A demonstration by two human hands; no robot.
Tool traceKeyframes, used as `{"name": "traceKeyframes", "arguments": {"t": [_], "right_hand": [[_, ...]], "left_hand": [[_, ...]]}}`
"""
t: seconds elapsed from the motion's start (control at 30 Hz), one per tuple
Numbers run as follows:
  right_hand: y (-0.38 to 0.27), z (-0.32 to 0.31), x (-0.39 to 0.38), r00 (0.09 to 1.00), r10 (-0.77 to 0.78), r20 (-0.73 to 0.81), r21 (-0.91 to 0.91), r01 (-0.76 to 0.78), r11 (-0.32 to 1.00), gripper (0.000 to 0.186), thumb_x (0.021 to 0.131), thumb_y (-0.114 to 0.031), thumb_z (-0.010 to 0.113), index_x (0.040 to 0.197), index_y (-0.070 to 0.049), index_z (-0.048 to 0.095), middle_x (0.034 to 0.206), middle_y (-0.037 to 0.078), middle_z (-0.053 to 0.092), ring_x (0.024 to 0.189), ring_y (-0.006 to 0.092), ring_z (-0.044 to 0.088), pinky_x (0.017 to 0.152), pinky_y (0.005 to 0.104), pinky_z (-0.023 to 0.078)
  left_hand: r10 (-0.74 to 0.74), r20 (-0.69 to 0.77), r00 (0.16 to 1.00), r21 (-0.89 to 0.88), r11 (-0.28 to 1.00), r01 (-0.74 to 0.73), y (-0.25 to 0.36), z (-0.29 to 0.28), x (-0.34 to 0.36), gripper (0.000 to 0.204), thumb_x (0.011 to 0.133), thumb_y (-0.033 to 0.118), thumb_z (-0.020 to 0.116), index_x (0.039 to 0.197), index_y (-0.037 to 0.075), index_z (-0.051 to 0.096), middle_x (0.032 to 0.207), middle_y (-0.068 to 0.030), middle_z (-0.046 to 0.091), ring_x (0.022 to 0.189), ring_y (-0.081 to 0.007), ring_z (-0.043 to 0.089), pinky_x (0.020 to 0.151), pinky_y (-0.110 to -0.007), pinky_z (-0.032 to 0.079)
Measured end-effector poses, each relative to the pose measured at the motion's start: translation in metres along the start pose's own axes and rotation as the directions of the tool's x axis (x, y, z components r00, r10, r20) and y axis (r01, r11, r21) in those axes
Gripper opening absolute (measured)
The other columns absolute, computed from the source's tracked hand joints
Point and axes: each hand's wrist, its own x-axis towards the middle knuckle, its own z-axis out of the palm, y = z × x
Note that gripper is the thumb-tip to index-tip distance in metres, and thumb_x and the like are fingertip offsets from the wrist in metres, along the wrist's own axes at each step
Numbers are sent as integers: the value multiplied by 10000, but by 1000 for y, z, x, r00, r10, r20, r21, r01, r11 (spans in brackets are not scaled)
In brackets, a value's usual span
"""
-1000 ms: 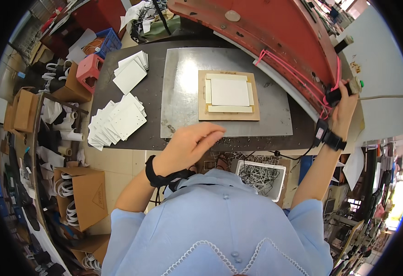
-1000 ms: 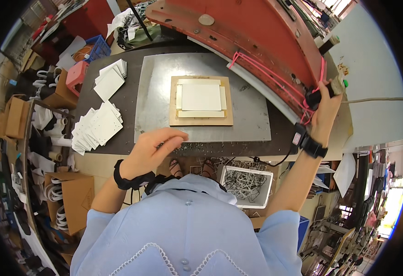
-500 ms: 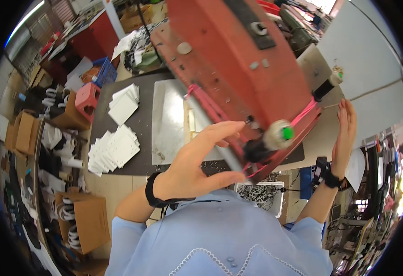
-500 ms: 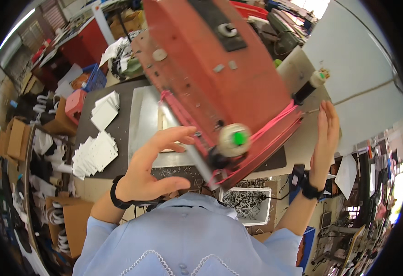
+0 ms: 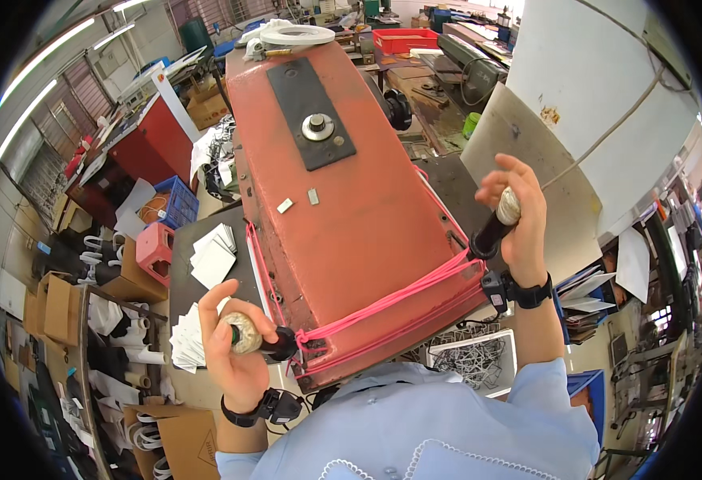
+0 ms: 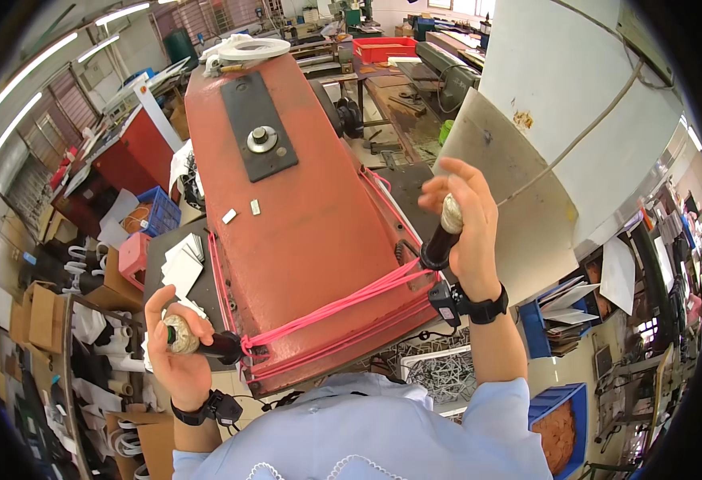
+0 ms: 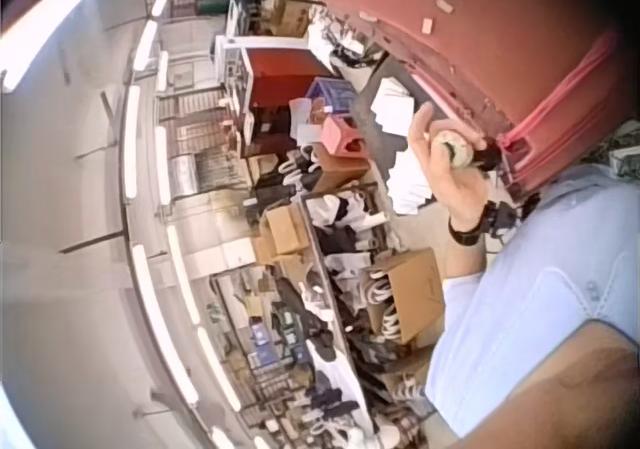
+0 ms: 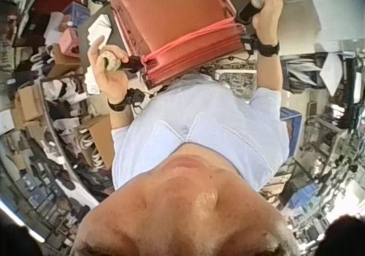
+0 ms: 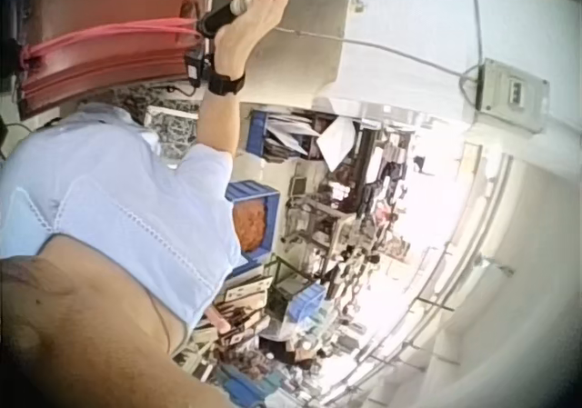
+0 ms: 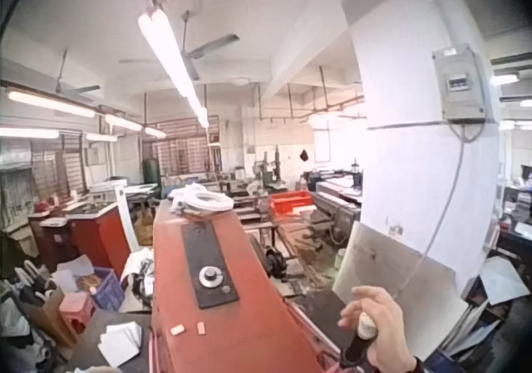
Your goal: Using a manual leather cutting press to punch shapes out of white leather sheets.
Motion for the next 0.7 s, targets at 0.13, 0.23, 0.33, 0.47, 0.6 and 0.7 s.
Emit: {"name": "traceKeyframes", "arguments": {"t": [0.13,0.23,0.33,0.47,0.6,0.7], "right_hand": [[-8,3,-11,998,39,46,24,-41,999,274,953,-168,487,1082,39,611,773,90,639,678,146,599,657,264,478],[-4,6,-19,997,53,47,46,-55,997,241,953,-161,492,1007,36,619,740,82,613,649,138,578,624,257,471],[9,6,-24,997,67,30,53,-69,996,230,954,-158,492,972,34,617,719,79,598,631,135,566,613,258,471],[18,2,-27,998,65,20,40,-66,997,223,958,-157,489,946,28,613,705,81,592,615,137,560,604,259,471],[17,3,-26,998,61,24,35,-62,997,227,955,-162,491,927,29,610,673,86,579,577,138,544,570,264,463],[16,0,-20,997,61,44,56,-63,996,232,951,-171,496,921,31,608,653,92,569,553,137,530,544,267,451]], "left_hand": [[-26,-29,999,-27,999,25,-2,-12,4,555,924,367,486,1319,-18,427,759,-96,587,630,-152,545,624,-278,463],[-38,-20,999,-47,998,38,-9,-21,3,518,914,384,512,1237,-20,475,752,-98,587,633,-160,551,635,-296,472],[-46,-26,999,-36,998,45,-22,-29,-4,458,908,393,527,1119,-14,518,742,-106,587,638,-175,558,646,-314,476],[-39,-25,999,-19,999,39,-30,-29,-7,402,932,394,499,1018,2,527,736,-115,580,643,-189,552,662,-322,473],[5,-23,1000,-20,1000,-6,-30,-26,-7,449,995,450,417,1014,12,512,747,-115,557,644,-194,537,661,-324,461],[44,1,999,-32,999,-44,-22,-18,-5,560,1015,561,304,995,36,498,744,-78,502,630,-188,486,657,-325,418]]}}
